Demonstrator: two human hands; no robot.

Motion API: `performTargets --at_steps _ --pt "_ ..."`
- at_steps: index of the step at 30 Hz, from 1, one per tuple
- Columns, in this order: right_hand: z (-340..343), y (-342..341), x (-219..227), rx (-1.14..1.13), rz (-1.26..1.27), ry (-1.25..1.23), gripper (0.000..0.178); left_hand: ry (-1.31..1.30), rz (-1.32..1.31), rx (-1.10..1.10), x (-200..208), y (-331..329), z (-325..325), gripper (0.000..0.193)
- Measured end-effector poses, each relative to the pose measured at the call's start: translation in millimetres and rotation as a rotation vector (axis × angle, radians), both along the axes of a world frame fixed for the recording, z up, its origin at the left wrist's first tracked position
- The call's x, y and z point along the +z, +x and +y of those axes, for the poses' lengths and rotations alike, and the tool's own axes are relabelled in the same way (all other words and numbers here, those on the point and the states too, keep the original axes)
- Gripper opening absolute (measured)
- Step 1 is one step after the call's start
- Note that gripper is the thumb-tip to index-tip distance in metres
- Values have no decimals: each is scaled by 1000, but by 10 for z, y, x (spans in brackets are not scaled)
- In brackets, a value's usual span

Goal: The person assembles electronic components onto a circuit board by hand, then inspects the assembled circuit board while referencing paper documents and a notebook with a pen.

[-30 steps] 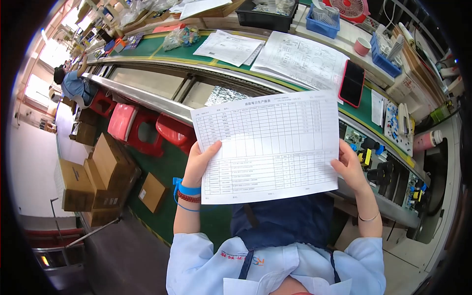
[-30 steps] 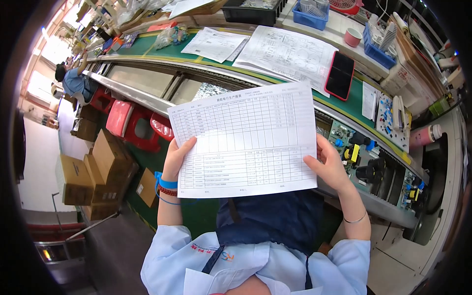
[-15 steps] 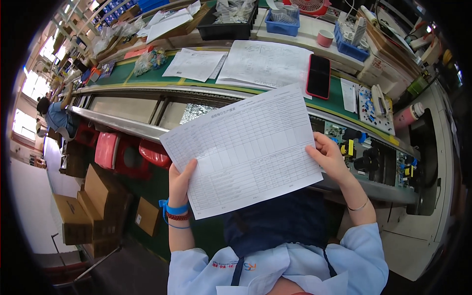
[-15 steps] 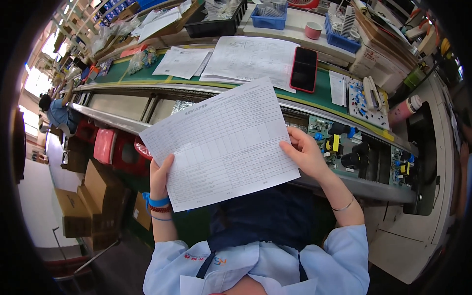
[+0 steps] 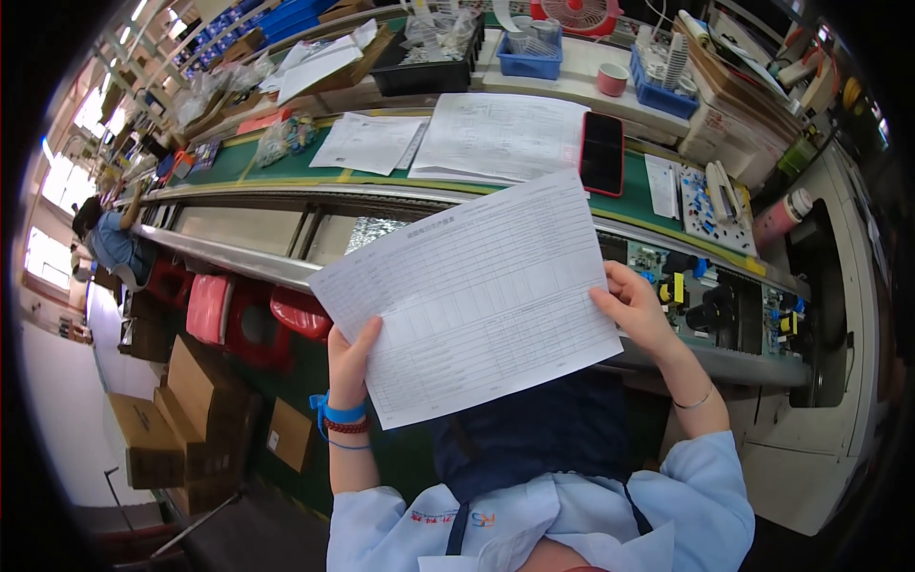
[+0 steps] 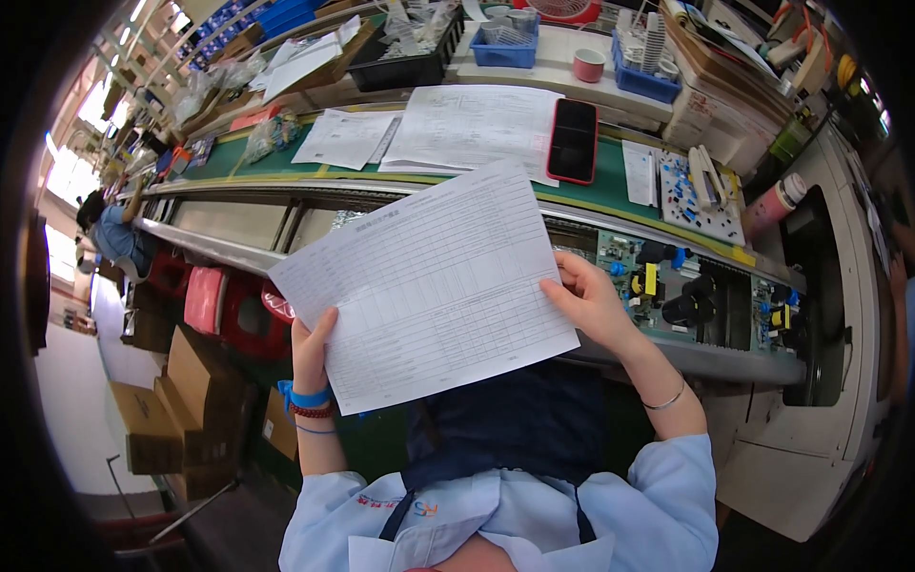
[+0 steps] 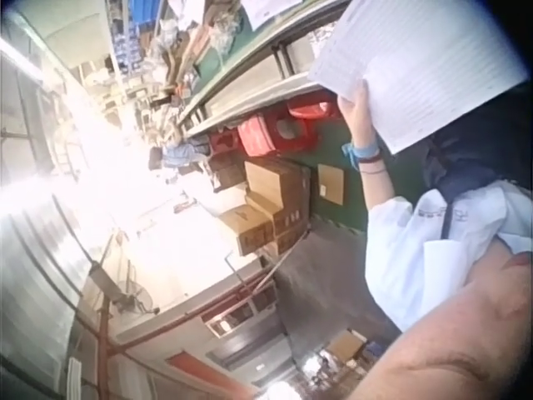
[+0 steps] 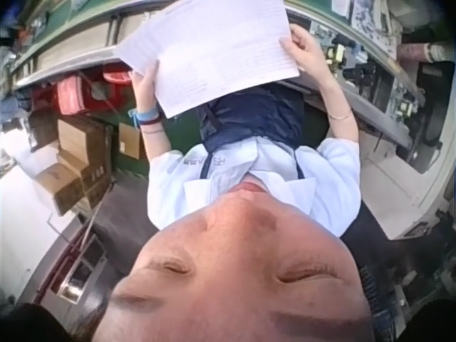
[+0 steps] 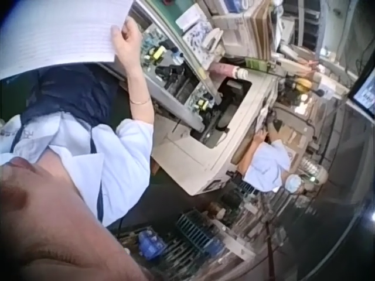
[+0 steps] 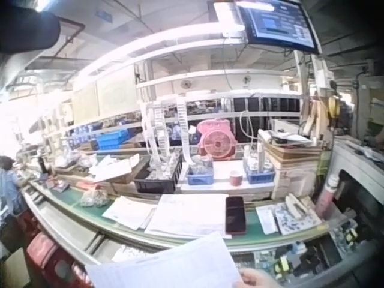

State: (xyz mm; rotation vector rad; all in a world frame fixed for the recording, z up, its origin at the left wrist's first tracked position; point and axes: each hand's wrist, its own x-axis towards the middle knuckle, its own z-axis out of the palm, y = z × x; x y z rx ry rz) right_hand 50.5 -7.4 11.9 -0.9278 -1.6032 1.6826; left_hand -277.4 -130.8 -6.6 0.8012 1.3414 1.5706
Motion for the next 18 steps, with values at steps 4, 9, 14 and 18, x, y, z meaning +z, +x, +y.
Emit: performTargets --at_steps 4,9,14,18 --pt "19 -2 -7 -11 -35 34 31 16 0 18 86 3 -56 34" --pt "-19 -55 117 2 1 35 28 57 15 -3 138 -5 -139 33" --pt "-49 -116 147 33 -19 49 28 92 -18 -9 184 -23 -255 31" --pt "-68 -125 158 53 9 56 28 99 10 16 215 -18 -316 31"
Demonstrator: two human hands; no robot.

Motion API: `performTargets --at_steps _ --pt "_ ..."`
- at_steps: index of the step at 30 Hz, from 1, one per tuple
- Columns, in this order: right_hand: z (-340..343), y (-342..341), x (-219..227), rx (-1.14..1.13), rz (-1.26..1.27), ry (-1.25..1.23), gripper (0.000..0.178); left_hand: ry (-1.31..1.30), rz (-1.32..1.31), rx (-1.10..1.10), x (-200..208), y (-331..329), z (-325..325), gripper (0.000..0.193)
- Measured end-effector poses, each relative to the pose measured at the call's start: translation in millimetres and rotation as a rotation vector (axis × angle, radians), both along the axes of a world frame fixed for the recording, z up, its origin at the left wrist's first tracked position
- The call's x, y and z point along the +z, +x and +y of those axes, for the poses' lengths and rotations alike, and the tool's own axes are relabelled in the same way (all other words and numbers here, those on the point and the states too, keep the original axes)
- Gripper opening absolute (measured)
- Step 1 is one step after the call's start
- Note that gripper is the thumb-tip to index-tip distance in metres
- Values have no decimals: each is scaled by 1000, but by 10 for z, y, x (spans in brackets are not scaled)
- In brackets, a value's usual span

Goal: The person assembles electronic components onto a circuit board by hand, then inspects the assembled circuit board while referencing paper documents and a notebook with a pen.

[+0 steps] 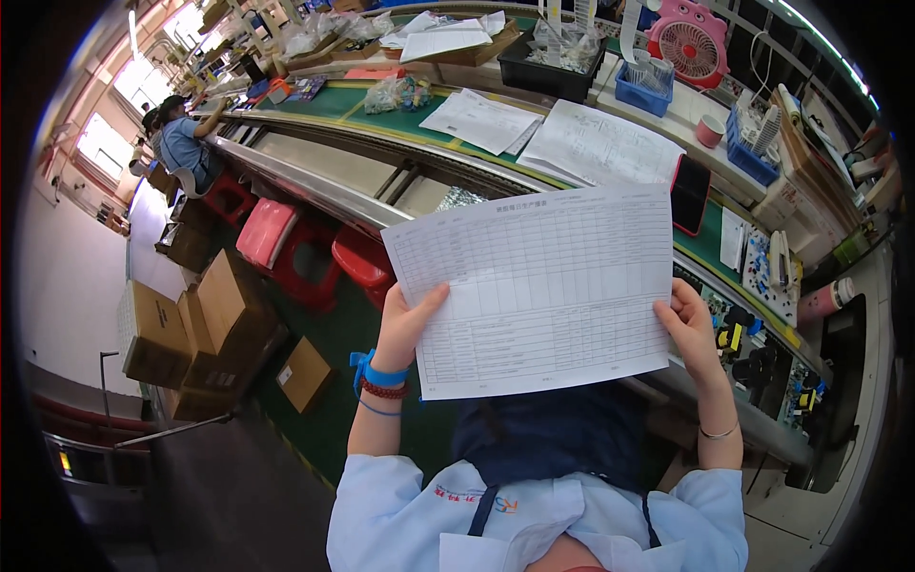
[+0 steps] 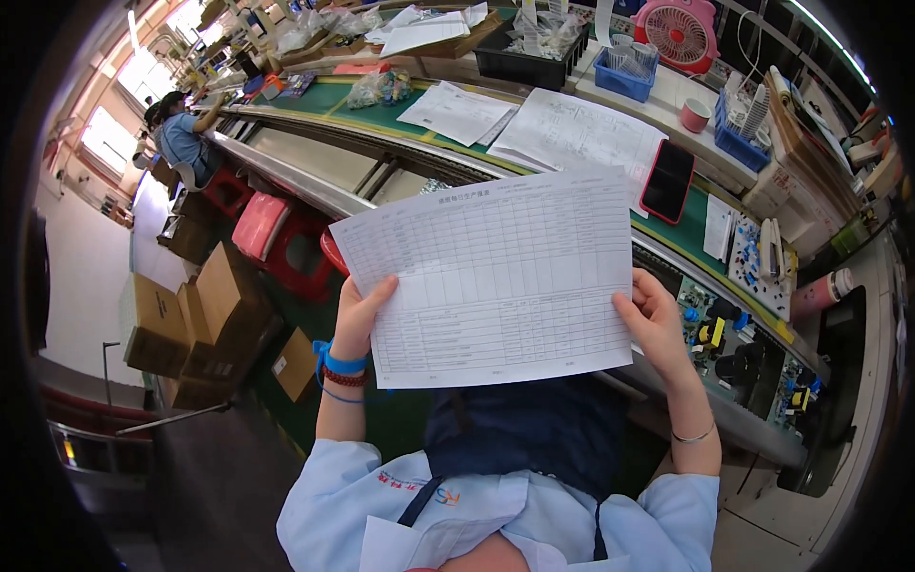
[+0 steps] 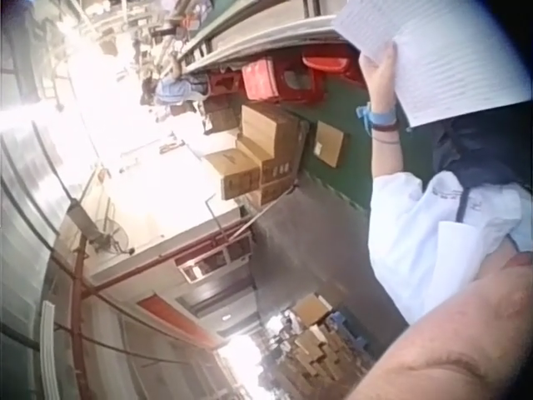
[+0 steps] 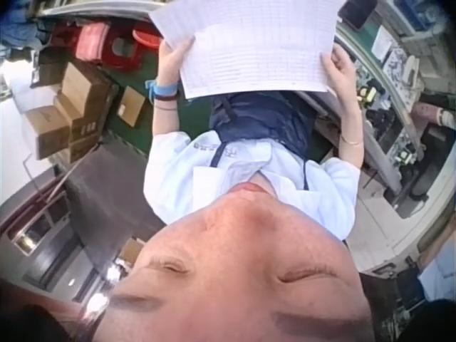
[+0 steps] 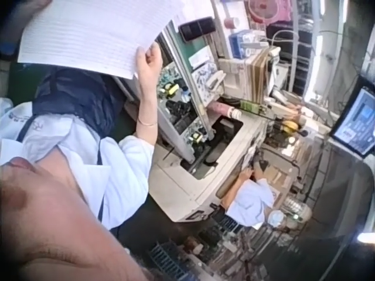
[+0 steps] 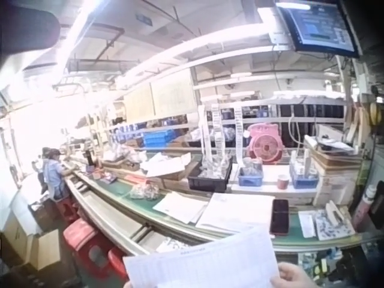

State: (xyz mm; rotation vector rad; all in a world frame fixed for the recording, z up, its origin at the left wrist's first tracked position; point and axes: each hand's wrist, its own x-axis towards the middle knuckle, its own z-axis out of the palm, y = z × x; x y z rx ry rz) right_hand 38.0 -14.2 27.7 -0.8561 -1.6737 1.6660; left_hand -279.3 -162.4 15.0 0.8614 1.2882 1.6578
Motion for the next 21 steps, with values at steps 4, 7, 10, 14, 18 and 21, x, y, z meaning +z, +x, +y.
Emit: performTargets --at_steps 4,7,10,14,18,21 --pt "-34 -51 54 16 13 0 27 -8 28 49 -46 -25 -56 30" --pt "-18 -117 90 38 -6 7 28 3 3 56 -32 -74 -111 30" --pt "10 -179 108 84 -4 0 28 22 -28 68 -53 -127 -120 28" --pt "79 -344 123 116 -27 -4 29 35 -24 103 -110 -276 -129 28" --pt "220 -559 146 160 -83 -25 30 30 -40 130 -194 -449 -107 27" --pt "369 -757 139 203 -115 -34 30 21 -48 183 -233 -583 -61 27"
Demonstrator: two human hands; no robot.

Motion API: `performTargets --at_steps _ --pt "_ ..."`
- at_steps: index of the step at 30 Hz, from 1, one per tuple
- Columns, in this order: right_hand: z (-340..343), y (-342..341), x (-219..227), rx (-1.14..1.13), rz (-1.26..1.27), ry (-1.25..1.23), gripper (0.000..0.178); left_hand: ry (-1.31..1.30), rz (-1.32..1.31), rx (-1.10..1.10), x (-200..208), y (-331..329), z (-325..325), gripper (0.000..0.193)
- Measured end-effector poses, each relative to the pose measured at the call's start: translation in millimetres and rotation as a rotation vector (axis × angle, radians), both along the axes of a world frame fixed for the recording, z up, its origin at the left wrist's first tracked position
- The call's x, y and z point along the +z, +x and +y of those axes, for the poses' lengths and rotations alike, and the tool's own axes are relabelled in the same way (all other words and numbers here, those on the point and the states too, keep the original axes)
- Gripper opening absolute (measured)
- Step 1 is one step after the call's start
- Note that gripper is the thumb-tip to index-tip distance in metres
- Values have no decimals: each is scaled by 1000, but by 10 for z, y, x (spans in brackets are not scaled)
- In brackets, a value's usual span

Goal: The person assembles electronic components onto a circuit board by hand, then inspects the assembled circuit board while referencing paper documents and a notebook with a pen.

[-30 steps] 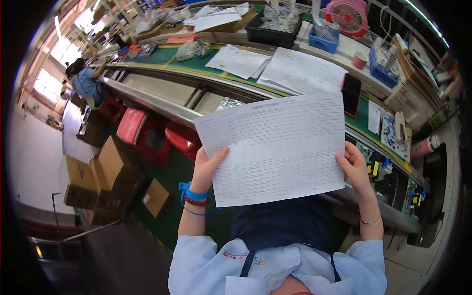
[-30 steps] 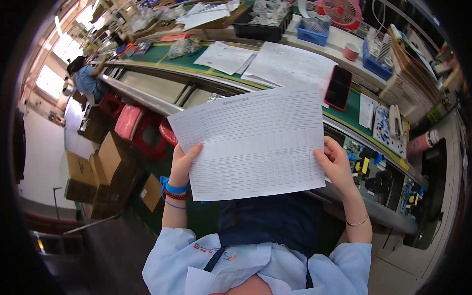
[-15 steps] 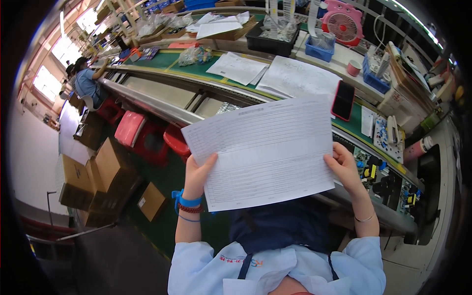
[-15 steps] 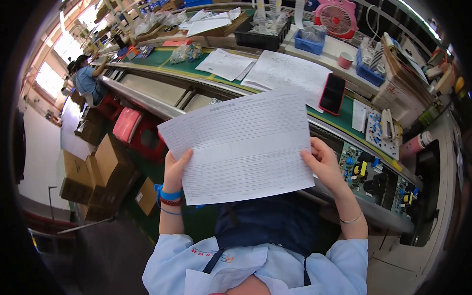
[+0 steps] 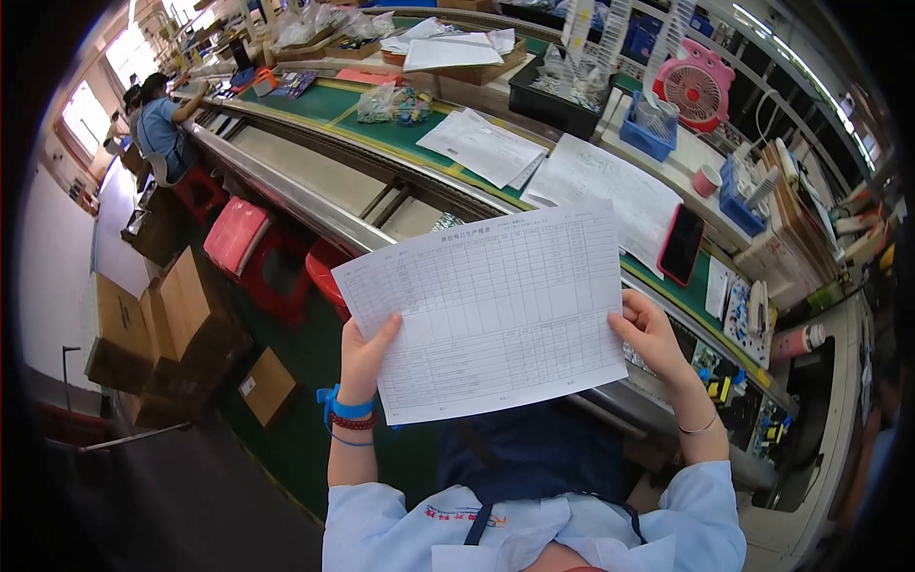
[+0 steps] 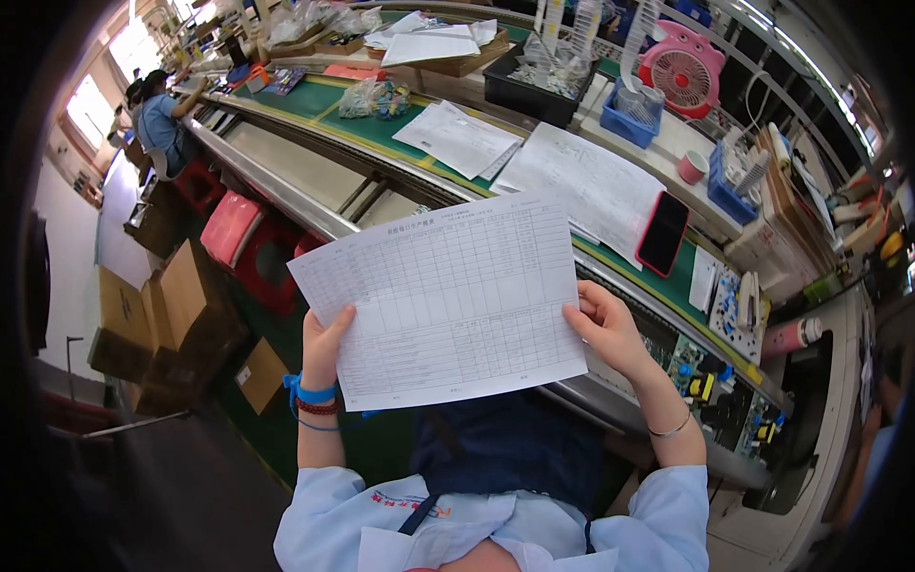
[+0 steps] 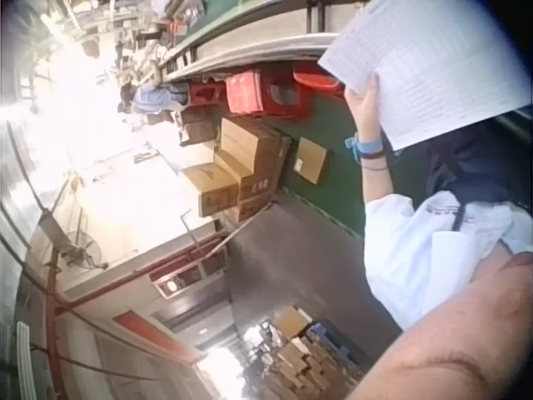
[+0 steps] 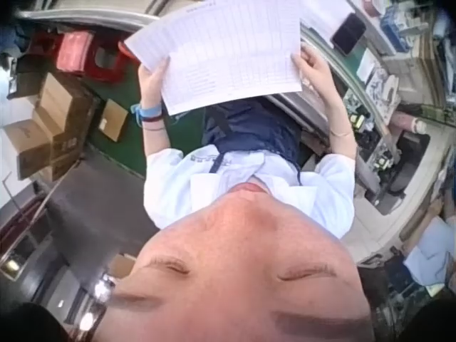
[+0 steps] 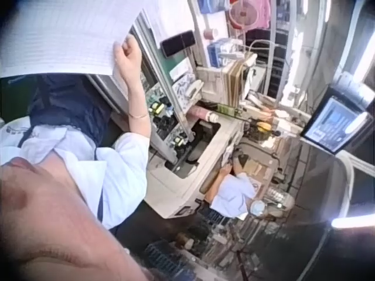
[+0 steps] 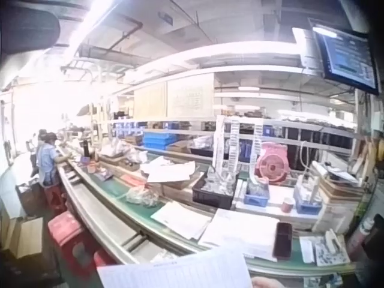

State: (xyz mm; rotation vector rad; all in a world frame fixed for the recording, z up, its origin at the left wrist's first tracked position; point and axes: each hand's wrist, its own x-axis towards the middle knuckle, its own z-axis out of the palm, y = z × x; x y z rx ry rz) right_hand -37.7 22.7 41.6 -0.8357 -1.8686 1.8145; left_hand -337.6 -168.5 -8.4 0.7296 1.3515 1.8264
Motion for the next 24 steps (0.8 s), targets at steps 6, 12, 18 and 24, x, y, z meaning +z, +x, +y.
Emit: performTargets --at_steps 6,12,18,24 --pt "342 -455 83 69 -77 36 28 -41 24 62 -78 -398 154 26" --pt "810 -1095 146 262 -200 275 27 -34 56 171 -85 -838 364 25" --pt "2009 -2120 398 340 -169 606 19 -54 117 301 -110 -1306 595 26" --pt "3107 -3257 630 88 -355 1134 29 -95 151 398 -121 -1675 640 28"
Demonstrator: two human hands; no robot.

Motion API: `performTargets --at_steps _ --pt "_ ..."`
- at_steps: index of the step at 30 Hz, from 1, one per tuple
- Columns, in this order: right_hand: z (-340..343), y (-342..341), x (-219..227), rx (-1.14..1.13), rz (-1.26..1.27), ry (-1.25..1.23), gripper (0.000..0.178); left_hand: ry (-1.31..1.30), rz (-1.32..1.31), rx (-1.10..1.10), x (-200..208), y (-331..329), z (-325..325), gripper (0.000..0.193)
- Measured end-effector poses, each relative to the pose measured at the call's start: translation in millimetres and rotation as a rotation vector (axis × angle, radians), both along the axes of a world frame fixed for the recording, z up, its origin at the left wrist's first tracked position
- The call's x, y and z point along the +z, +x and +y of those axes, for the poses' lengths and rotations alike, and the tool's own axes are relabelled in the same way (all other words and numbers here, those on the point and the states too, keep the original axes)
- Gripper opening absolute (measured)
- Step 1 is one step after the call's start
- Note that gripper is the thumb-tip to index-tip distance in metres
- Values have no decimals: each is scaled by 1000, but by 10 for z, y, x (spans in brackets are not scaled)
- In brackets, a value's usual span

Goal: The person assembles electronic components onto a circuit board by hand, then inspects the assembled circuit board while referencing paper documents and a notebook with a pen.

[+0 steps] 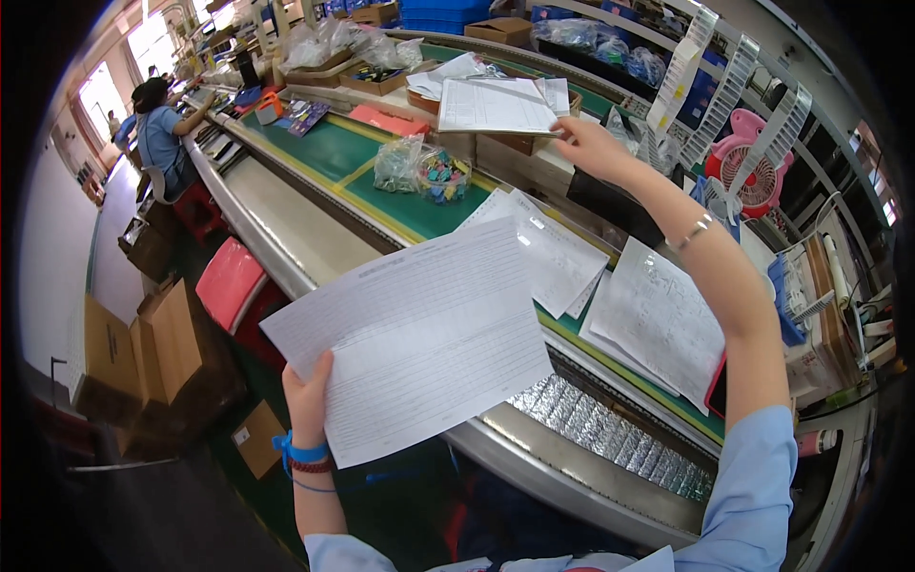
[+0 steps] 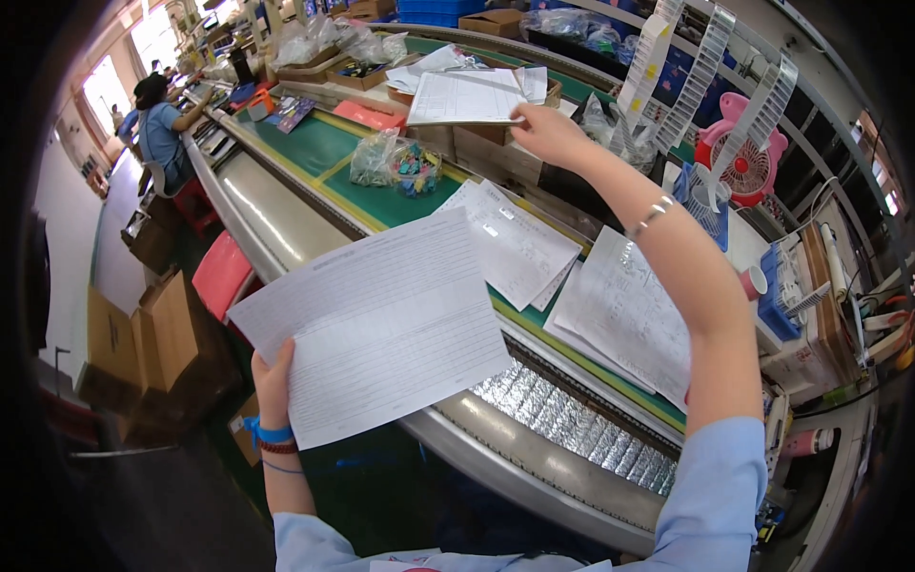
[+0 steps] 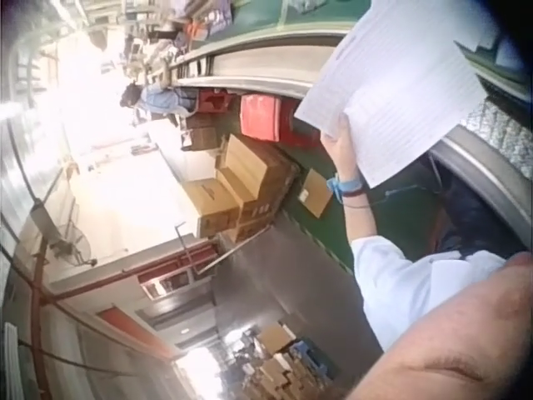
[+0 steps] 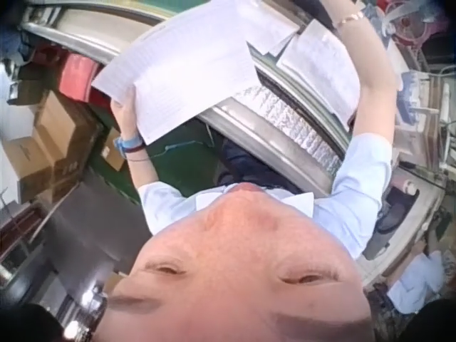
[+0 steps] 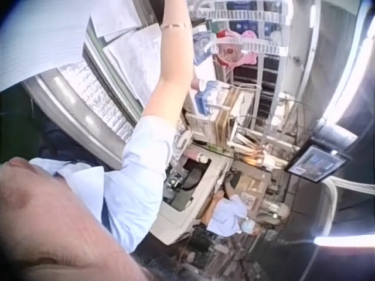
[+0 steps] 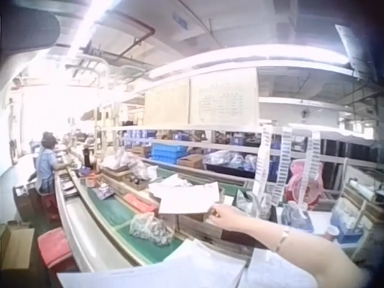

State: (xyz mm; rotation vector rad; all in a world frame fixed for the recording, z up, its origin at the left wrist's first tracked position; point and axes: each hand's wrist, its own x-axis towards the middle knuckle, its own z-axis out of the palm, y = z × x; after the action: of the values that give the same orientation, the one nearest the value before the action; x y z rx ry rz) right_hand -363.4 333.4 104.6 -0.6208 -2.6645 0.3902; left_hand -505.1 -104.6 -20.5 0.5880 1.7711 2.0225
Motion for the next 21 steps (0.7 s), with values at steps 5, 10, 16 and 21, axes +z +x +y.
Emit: performTargets --at_steps 5,10,16,21 --pt "353 -653 -361 53 6 99 35 90 -70 37 -78 -243 51 29" --pt "477 -937 -581 -5 -112 167 40 98 -94 17 -65 -391 133 29" --pt "762 -1028 -679 -65 -148 158 45 47 -95 -41 -22 -581 327 34" --pt "889 -1151 -676 104 -5 -79 38 -42 -94 -42 93 -860 573 41"
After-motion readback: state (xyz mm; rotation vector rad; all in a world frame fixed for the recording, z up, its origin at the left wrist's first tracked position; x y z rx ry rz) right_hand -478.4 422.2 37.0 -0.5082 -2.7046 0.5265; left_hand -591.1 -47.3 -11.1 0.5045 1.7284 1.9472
